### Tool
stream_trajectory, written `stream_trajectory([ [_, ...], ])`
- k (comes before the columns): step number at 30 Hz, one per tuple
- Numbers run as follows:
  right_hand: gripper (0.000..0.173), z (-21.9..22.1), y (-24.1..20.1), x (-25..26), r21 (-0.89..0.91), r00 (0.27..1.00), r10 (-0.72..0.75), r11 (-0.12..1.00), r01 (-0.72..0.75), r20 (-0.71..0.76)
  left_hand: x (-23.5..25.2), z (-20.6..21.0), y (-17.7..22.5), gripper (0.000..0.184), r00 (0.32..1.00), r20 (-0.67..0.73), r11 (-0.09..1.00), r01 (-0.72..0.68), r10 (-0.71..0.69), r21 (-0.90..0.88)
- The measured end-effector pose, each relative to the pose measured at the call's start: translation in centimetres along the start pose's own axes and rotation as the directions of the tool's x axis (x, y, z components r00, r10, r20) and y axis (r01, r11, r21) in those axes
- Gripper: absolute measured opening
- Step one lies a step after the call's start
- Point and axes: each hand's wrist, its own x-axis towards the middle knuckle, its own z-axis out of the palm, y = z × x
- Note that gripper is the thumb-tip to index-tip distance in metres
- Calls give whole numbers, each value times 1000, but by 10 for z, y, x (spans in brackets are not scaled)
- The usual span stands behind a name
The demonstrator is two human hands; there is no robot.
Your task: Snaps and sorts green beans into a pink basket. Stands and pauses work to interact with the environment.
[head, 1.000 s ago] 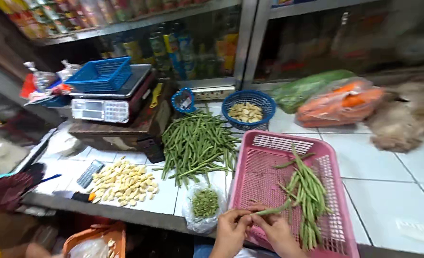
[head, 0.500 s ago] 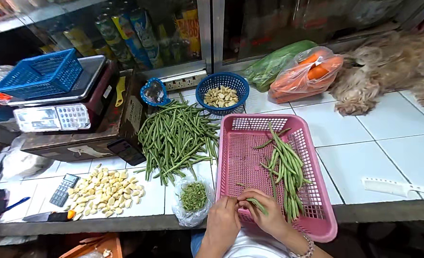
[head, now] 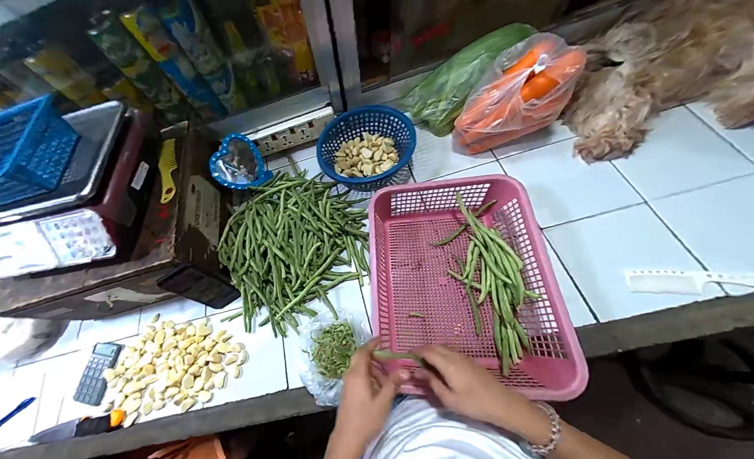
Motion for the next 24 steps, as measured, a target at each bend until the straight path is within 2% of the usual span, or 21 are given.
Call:
stream_trajectory([
  [1,29,4,-6,-2,56,997,-69,996,71,-25,-2,14,0,42,988,-29,983,-154,152,-100],
  [2,25,7,-10,-2,82,987,-139,986,146,-77,0,26,-1,31,938,-105,934,-342,331,-104],
  [3,22,8,-11,-1,87,972,-186,976,200,-143,6,30,-3,26,855,-165,865,-502,492,-24],
  [4,24,6,-9,2,70,956,-205,972,224,-208,16,23,-3,24,773,-191,795,-600,605,88],
  [5,27,-1,-5,4,44,957,-167,982,182,-236,26,9,-2,21,703,-215,735,-642,678,218],
  [6,30,-13,-1,7,-2,969,-79,997,80,-232,38,-13,0,19,655,-254,698,-620,712,358],
  [7,31,-28,5,10,-55,978,39,997,-51,-203,51,-37,3,20,650,-305,703,-528,696,477],
  [8,31,-42,13,15,-126,973,146,977,-170,-178,63,-62,10,28,706,-355,744,-364,612,560],
  [9,32,-54,24,22,-193,959,239,945,-266,-153,74,-84,17,42,803,-382,787,-165,457,594],
  [10,34,-64,35,28,-253,945,298,912,-324,-136,83,-100,24,53,871,-396,808,-1,290,590],
  [11,35,-71,47,34,-306,942,311,891,-336,-128,89,-108,29,57,900,-390,809,80,192,582],
  [12,35,-76,59,39,-356,951,286,881,-310,-121,90,-107,34,55,921,-355,813,78,164,577],
  [15,30,-84,88,51,-494,973,227,842,-219,-46,78,-67,41,40,980,-101,861,-98,170,498],
  [18,27,-87,111,57,-549,992,125,828,-116,-21,63,-16,28,26,963,26,892,-258,268,372],
  [19,26,-87,115,56,-519,998,50,852,-65,-43,59,-2,23,23,949,30,895,-306,314,323],
  [21,22,-81,110,51,-346,982,-122,936,66,-145,53,20,16,20,921,30,894,-383,387,231],
  [24,18,-62,63,33,-102,950,-177,983,155,-259,47,40,12,24,871,-22,858,-480,492,185],
])
